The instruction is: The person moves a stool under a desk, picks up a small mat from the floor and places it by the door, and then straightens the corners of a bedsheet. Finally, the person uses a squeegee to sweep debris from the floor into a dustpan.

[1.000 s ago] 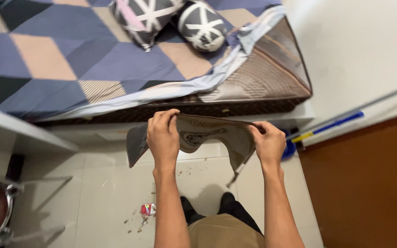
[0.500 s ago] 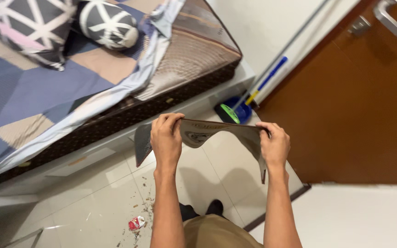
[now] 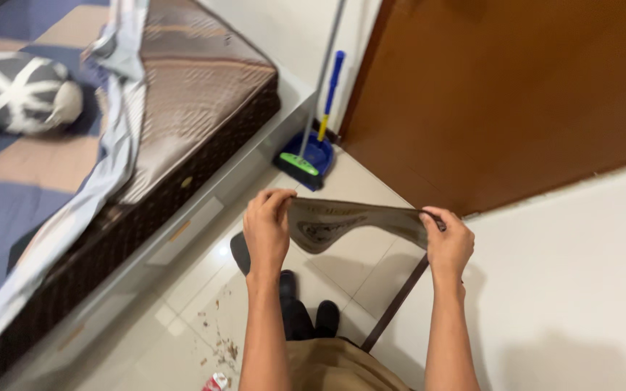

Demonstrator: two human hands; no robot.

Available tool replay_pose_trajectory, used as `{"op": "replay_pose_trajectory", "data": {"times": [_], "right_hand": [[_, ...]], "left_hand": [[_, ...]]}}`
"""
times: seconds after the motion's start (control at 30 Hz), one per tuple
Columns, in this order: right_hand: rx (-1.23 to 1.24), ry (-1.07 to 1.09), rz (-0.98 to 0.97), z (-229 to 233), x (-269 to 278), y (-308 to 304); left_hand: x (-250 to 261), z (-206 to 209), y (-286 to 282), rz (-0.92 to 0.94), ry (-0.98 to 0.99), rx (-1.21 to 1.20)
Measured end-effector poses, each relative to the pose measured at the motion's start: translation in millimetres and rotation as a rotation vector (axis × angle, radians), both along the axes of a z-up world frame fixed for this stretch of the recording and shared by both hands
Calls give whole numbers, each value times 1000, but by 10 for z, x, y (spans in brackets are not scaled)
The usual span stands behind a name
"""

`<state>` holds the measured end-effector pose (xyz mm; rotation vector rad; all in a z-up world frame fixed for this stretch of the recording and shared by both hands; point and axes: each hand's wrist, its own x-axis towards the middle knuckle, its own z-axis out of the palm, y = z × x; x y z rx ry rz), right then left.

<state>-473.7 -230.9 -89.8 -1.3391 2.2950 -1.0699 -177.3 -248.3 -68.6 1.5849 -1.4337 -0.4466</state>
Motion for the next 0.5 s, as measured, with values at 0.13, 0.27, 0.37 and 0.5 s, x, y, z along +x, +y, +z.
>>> {"op": "replay_pose_trajectory", "data": {"times": [0.13,0.27,0.37,0.5], "right_hand": [[0,114,-73,-293,-216,64],[145,145,-157,-539,-274,175],[221,147,-215,-697,-245,266],[257,107,-286,-982,-215,329]], "left_hand": [[-153,-165,-317,-155,35,92],[-271,-398,-601,-238,74,359],[-349,-646,-763,-320,17,350],[-467,-1102,-970,-444,-5,237]]}}
